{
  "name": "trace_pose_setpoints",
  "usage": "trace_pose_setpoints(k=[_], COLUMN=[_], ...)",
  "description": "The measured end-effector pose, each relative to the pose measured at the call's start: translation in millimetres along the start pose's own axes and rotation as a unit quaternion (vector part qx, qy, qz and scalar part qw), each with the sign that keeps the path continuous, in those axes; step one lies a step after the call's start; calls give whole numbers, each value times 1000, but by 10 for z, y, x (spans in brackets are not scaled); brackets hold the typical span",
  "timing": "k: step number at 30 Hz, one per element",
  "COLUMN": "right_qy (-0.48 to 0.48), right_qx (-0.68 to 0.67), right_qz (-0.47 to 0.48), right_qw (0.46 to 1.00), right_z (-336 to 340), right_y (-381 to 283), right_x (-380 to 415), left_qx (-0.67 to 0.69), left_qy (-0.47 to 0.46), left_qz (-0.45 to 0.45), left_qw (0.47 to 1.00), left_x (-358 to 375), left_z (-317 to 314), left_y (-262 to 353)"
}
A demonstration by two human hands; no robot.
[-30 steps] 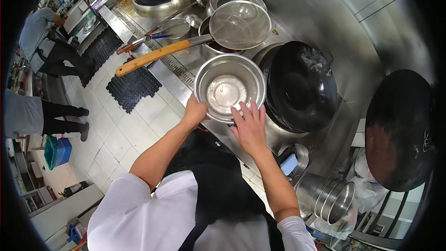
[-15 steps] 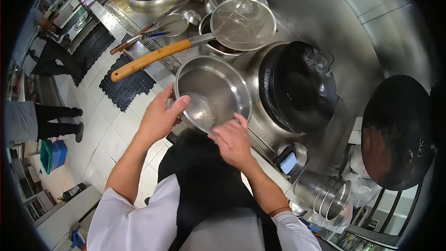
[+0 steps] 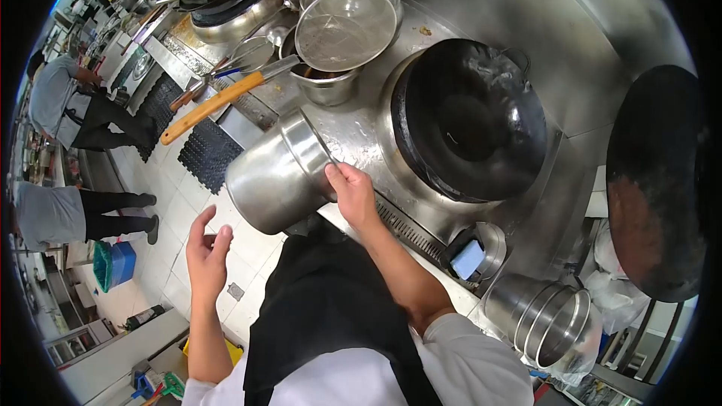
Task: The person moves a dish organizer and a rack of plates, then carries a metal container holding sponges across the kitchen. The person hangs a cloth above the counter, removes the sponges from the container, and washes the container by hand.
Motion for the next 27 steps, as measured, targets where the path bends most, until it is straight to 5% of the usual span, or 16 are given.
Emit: trace_pose_setpoints(k=[7, 16, 19, 21, 24, 27], right_qy=[8, -46, -114, -157, -193, -301], right_qx=[-217, -376, -92, 72, 228, 247], right_qz=[-53, -73, 4, 7, 288, 406], right_qw=[975, 923, 989, 985, 910, 827], right_z=[48, -50, -119, -378, -1001, -1686], right_y=[608, 298, 41, -441, -658, -538], right_x=[-108, -75, -13, 187, 594, 1192], left_qx=[-6, 39, 74, 128, 347, 479], left_qy=[67, 112, 122, 102, 102, 102], left_qz=[42, 11, 16, 37, 98, 170], left_qw=[997, 993, 990, 986, 927, 856], left_x=[662, 1055, 1156, 1206, 1231, 1465], left_z=[-117, 16, 109, 221, 280, 387], left_y=[-212, -290, -333, -537, -643, -1047])
Point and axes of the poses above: each hand's wrist, its own x-axis away from the middle knuckle, its own z-axis out of the back of the hand, y = z × x, the point moved 3 cm from there along -x, towards the middle knuckle, and after that the axes turned 3 degrees about -y, right-handed, at the moved point
